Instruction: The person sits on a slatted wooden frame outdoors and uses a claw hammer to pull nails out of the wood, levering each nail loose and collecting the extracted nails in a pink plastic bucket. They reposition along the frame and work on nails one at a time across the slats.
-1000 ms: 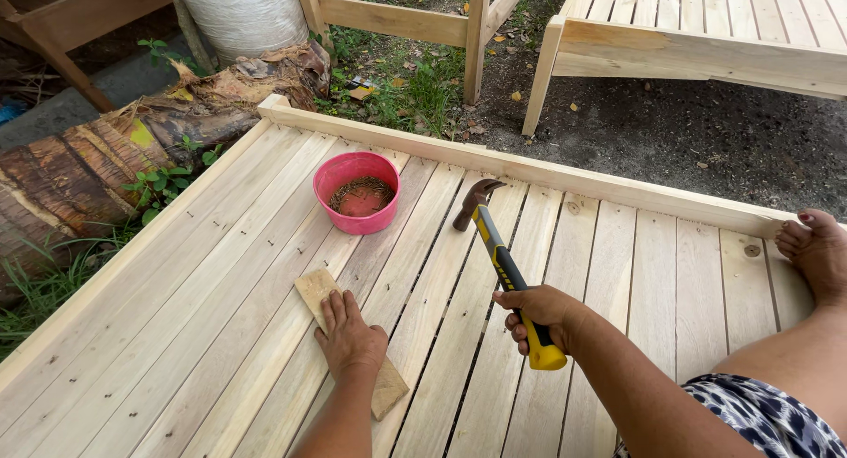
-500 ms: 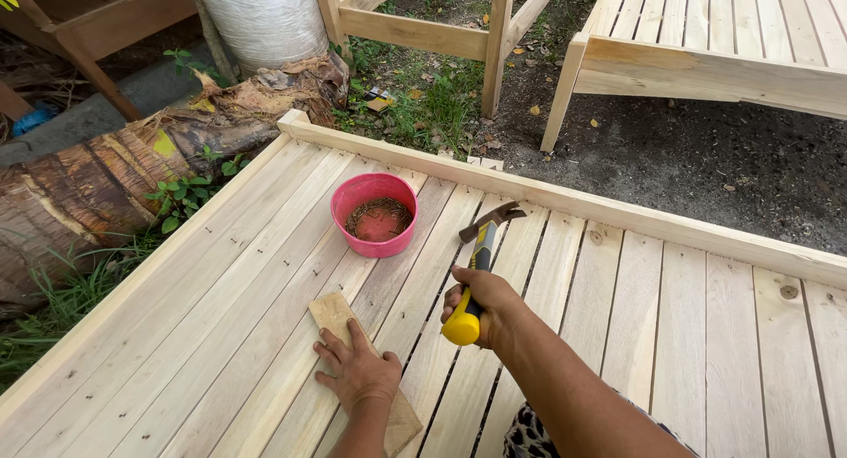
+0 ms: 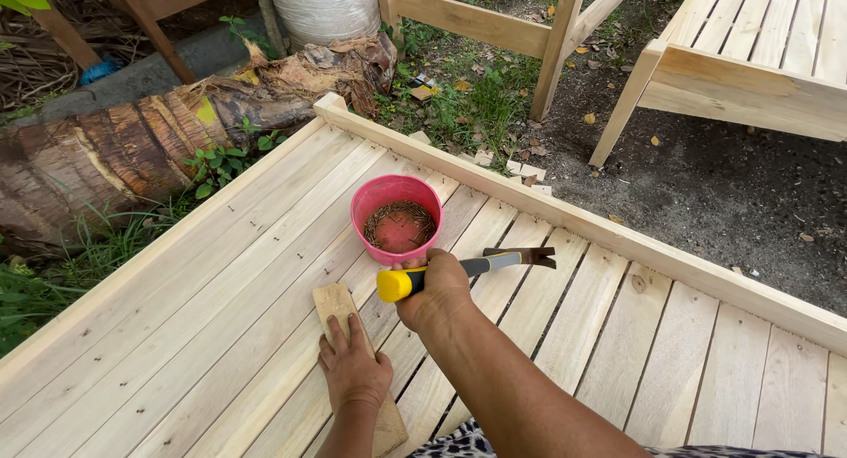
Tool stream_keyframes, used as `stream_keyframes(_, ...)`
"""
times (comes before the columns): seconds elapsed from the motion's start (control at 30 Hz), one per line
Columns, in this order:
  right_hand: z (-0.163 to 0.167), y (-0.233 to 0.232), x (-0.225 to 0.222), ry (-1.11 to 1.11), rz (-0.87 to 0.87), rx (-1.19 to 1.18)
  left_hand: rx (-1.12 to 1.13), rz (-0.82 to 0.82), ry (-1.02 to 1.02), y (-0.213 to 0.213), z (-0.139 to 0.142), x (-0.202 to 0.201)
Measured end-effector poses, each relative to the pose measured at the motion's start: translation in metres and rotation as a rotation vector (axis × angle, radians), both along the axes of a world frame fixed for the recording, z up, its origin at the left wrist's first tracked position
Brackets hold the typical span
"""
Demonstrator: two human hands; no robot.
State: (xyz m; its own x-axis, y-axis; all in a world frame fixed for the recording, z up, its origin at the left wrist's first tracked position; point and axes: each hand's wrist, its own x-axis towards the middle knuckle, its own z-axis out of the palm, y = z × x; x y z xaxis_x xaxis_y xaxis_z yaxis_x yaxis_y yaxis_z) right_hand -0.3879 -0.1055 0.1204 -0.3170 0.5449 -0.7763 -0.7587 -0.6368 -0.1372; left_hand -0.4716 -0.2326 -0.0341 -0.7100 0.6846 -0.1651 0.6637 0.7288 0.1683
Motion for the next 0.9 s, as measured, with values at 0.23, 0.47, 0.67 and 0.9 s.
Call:
stream_keyframes(0.23, -0.012, 0.004, -0.021, -0.004, 0.072, 0.022, -0.003, -0.007, -0.053, 0.0, 0.018, 0.01)
stream_keyframes(0.47, -0.031, 0.006, -0.02, 0.018, 0.085, -0.006, 0.005, -0.031, -0.131, 0.001, 0.035, 0.016)
stream_keyframes(0.67, -0.059, 0.029, -0.008, 0.119, -0.014, -0.029, -0.042, -0.049, -0.152, 0.001, 0.036, 0.017)
stream_keyframes(0.9, 0.012, -0.001, -0.008, 0.137, 0.029, 0.027, -0.066, -0.062, -0.217, 0.007, 0.04, -0.002)
